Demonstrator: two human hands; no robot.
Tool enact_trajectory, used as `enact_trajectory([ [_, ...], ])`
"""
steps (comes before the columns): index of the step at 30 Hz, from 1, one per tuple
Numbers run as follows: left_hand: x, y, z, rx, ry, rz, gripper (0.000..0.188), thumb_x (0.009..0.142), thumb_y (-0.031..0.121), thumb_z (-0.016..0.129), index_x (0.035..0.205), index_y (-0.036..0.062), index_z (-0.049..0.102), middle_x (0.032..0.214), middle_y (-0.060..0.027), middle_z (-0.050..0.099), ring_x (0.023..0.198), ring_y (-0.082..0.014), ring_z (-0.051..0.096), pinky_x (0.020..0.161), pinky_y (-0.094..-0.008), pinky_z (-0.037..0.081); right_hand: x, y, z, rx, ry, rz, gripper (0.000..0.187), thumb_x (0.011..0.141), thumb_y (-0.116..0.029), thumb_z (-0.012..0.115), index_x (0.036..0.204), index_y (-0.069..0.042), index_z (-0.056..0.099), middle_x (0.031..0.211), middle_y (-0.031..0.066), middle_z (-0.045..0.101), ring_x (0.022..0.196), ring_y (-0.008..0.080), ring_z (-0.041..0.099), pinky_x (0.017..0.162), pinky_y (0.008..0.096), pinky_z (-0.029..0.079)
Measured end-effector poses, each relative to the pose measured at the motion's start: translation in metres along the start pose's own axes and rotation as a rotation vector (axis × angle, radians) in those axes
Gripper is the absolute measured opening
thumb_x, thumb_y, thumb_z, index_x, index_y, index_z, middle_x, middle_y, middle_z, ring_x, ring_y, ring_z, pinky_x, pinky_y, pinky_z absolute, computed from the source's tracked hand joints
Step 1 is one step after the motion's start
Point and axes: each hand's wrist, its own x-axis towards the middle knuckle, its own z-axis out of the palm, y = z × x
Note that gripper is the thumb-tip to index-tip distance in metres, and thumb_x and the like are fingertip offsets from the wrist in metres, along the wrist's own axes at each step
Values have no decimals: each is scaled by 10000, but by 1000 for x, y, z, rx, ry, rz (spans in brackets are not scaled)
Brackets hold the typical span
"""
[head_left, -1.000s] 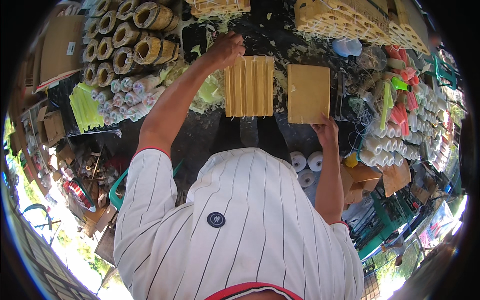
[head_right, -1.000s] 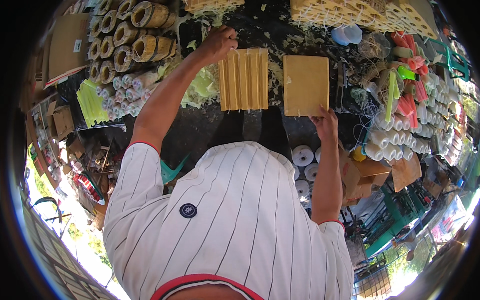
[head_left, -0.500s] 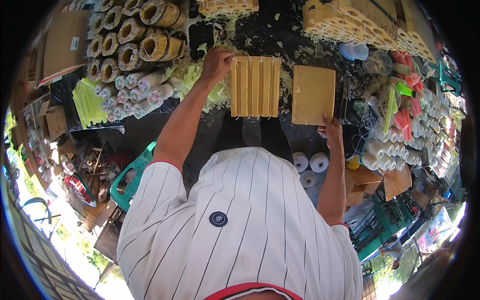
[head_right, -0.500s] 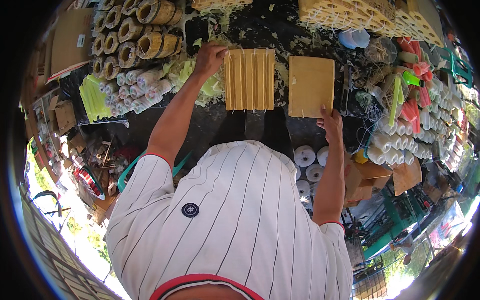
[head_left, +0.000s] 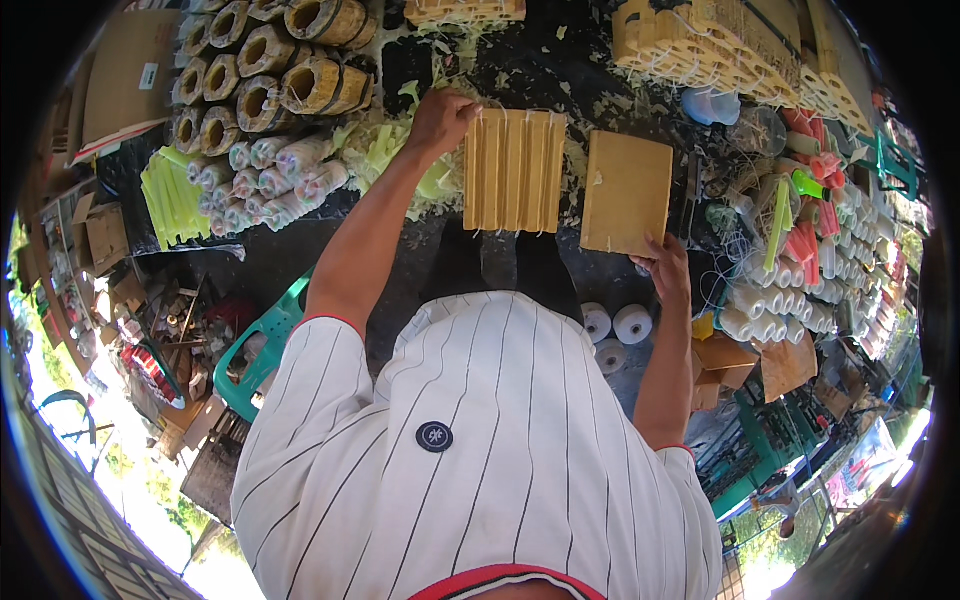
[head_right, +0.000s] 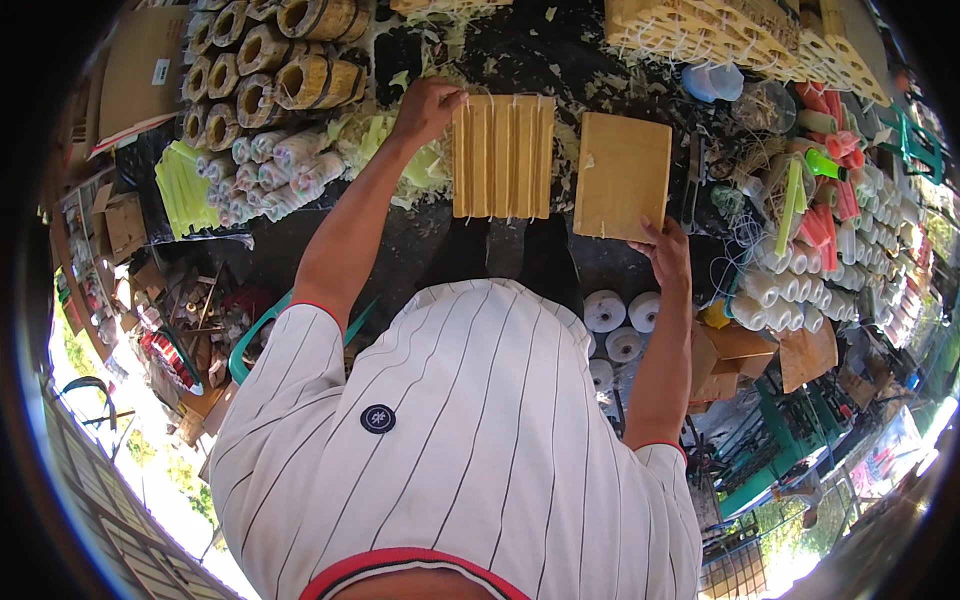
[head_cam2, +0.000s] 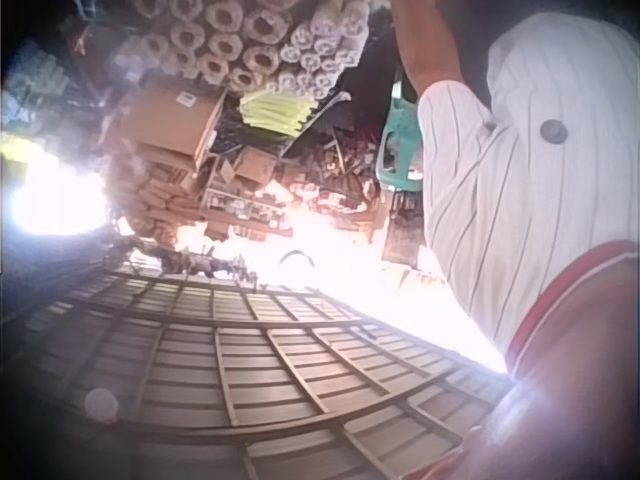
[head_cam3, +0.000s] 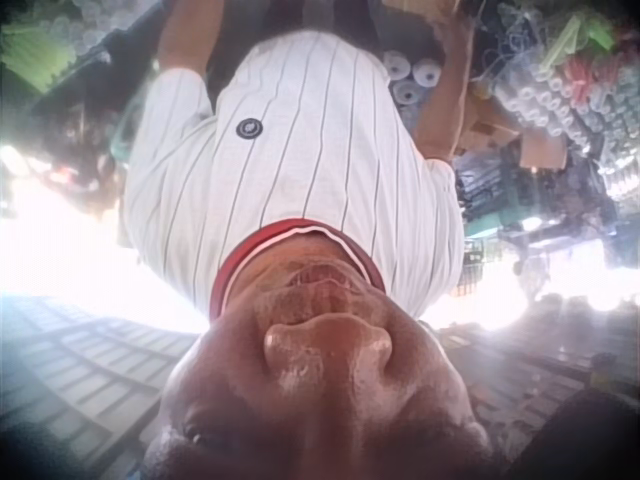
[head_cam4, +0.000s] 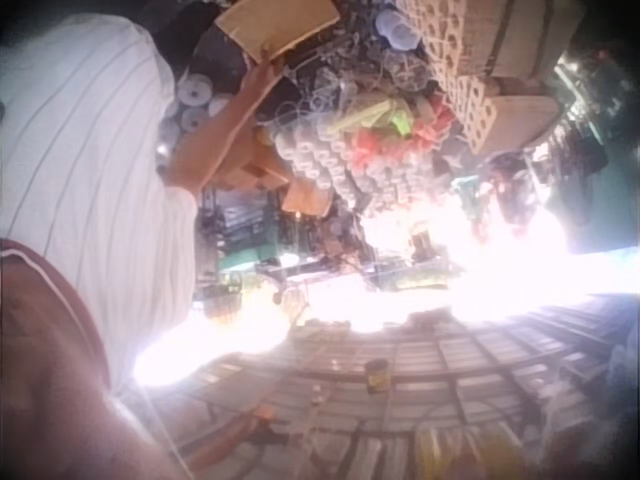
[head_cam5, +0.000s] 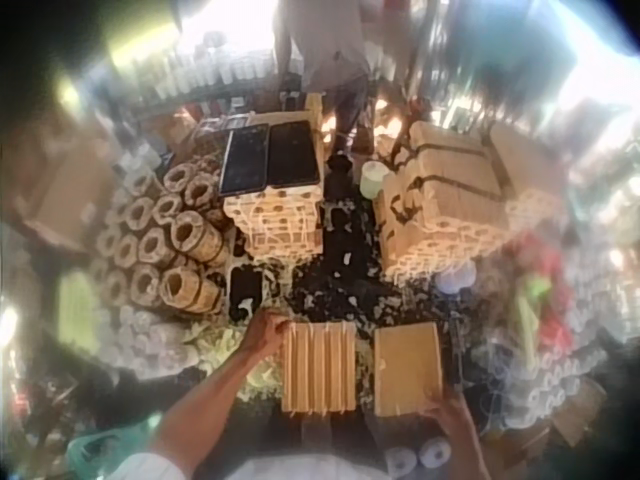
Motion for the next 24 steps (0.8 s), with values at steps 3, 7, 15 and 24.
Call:
enact_trajectory([
  [3,3,4,-5,31,-77,-47,281,1049,294,709,1129,47,816,1149,-157,742,1065,-345,707,931,-514,593,-5,-15,7,17,-118,-25,471,993,-226,783,1325,49,592,1152,158,737,968,270,768,824,423,655],
  [7,8,8,-6,-1,-123,-106,267,1045,310,714,1136,84,825,1194,-149,741,1086,-350,707,943,-537,602,-13,-25,2,168,-225,-60,497,990,-201,780,1374,33,569,1187,149,728,962,258,767,798,412,653],
  [15,17,1,-12,-50,-159,-176,255,1051,320,705,1139,124,842,1085,-182,794,917,-316,762,823,-483,602,-70,0,65,281,-252,-124,575,955,-158,805,1434,25,546,1315,121,692,1218,228,681,1041,393,543],
  [24,13,-1,-36,-164,-164,-291,348,1067,346,691,1250,69,793,944,-130,784,763,-196,696,727,-427,550,-20,27,168,153,-374,-83,605,940,-127,828,1446,44,544,1280,105,709,1183,194,678,1034,353,521],
])
